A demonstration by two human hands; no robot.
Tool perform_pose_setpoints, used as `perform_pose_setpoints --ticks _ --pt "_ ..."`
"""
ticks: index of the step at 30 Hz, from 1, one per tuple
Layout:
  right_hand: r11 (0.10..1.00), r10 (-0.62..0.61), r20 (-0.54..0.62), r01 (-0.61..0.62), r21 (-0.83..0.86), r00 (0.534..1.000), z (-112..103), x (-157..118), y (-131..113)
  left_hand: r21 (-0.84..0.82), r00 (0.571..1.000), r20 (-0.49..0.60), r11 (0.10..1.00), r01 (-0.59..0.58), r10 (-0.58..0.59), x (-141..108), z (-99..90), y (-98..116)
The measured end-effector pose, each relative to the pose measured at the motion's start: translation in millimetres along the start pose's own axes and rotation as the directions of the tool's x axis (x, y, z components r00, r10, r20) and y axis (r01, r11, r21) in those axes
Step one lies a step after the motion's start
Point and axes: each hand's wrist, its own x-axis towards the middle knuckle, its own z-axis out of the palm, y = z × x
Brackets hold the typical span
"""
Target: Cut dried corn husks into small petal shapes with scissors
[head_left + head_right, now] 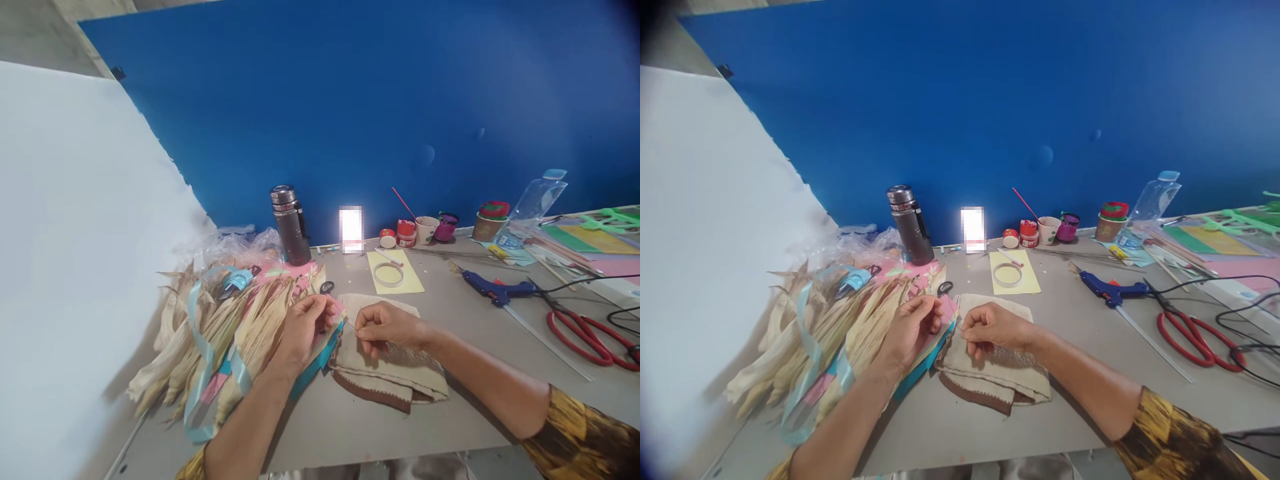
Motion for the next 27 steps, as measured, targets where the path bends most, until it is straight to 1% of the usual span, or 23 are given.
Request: perform_pose_setpoints --ticks 3,6,12,18,20,22,24,26,27 --pt "0.998 -0.005 -0.078 0.0 -0.056 0.997 1.3 1.8 1.8 0.013 1.0 -0.023 1.0 -0.019 0.019 3.5 -3.3 -4.9" --pt "0.994 -0.022 -0.105 0.011 -0.107 0.994 0.2 2.8 2.9 0.044 0.999 -0.041 0.999 -0.031 0.033 5.2 -5.0 -8.2" --pt "0.987 -0.013 -0.093 -0.002 -0.16 0.996 -1.9 2.1 2.2 0.119 0.989 -0.084 0.987 -0.109 0.12 4.8 -4.0 -7.4" --pt "0.987 -0.04 -0.096 0.025 -0.158 0.995 1.4 5.6 6.2 0.116 0.969 -0.121 0.973 -0.2 0.214 8.9 -10.1 -10.5" --pt "0.988 -0.027 -0.092 0.012 -0.157 0.995 2.8 5.6 5.5 0.084 0.966 -0.142 0.975 -0.208 0.218 10.1 -10.5 -10.2" --pt "0.985 -0.016 -0.084 0.001 -0.174 0.996 3.3 3.8 2.6 0.027 0.969 -0.157 0.981 -0.191 0.193 10.7 -9.6 -8.8" --pt "0.977 -0.034 -0.079 0.016 -0.214 0.996 1.4 0.7 -1.8 -0.025 0.974 -0.165 0.986 -0.162 0.156 11.3 -9.0 -7.1" --pt "0.966 -0.063 -0.097 0.037 -0.254 0.993 -4.3 -1.8 -5.5 -0.036 0.97 -0.193 0.987 -0.157 0.148 12.6 -10.4 -5.4" --pt "0.964 -0.072 -0.116 0.039 -0.263 0.991 -8.5 -2.2 -6.3 -0.01 0.961 -0.222 0.985 -0.173 0.167 13.5 -11.8 -4.8"
